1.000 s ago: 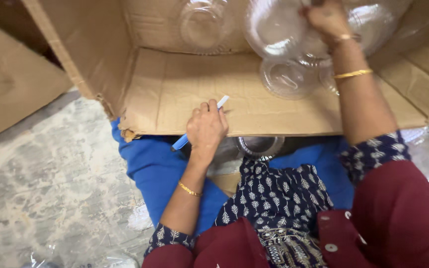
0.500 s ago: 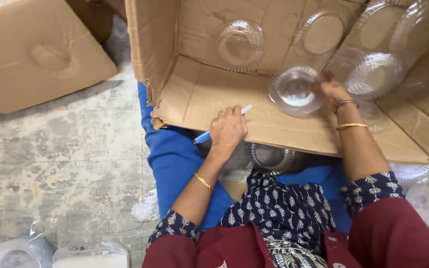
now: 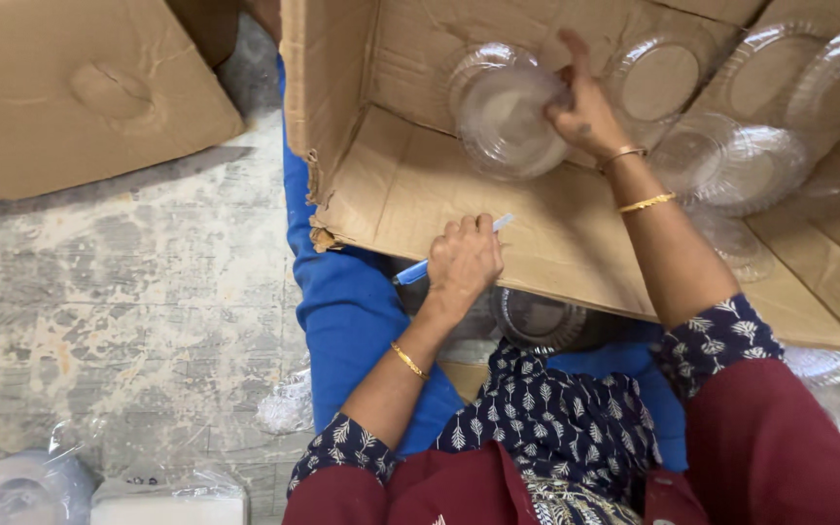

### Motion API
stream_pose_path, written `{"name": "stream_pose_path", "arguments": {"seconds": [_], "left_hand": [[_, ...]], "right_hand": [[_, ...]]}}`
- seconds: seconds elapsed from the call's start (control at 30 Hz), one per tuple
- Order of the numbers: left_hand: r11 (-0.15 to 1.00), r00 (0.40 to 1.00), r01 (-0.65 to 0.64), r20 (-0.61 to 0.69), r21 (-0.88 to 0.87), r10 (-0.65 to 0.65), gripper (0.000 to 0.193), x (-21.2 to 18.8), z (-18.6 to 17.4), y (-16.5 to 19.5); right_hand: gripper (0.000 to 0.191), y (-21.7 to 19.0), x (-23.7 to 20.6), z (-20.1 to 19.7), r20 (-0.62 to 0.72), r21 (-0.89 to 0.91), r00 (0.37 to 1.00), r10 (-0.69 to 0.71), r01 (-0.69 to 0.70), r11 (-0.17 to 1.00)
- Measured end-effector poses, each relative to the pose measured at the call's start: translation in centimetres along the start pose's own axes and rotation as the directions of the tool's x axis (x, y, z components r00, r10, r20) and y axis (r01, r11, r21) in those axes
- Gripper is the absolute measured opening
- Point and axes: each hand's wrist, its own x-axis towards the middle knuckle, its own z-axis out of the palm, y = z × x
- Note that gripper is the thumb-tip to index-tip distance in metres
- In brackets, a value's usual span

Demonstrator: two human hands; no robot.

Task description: The person sits on the floor and assembles clear plastic plates by pressing smaller circular inserts into larger plates. They handle the plates one at a time, rotate them to align the parts, and place the assembled plates into a cardboard box.

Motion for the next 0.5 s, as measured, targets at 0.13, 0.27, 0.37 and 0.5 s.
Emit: {"name": "stream_pose_path", "arguments": {"seconds": [0.13,0.27,0.37,0.5], "left_hand": [[1.0,1.0,0.0,-0.021,-0.013,0.0,0.019,0.0,-0.4,0.2],[1.0,1.0,-0.008,-0.023,-0.002,0.008,0.016,-0.1,-0.8,0.4],[1.0,1.0,-0.004,-0.022,-0.028,0.003,0.019,-0.2,-1.0,0.6],[1.0,0.999,-0.013,-0.029,-0.016,0.013,0.017,0.0,-1.2,0.7]], "right_hand": [[0.051,-0.2,2.3,0.9,0.106,-0.245,0.989,-0.103,0.126,0.961],[0.041,-1.5,2.6,-0.6,0.037,-0.354,0.921,-0.387,0.375,0.857],[0.045,-2.3,1.5,-0.9,-0.098,-0.533,0.897,-0.431,0.318,0.784],[0.037,-2.4,0.1,1.1,0.274,-0.728,0.81,-0.519,0.527,0.439]]}}
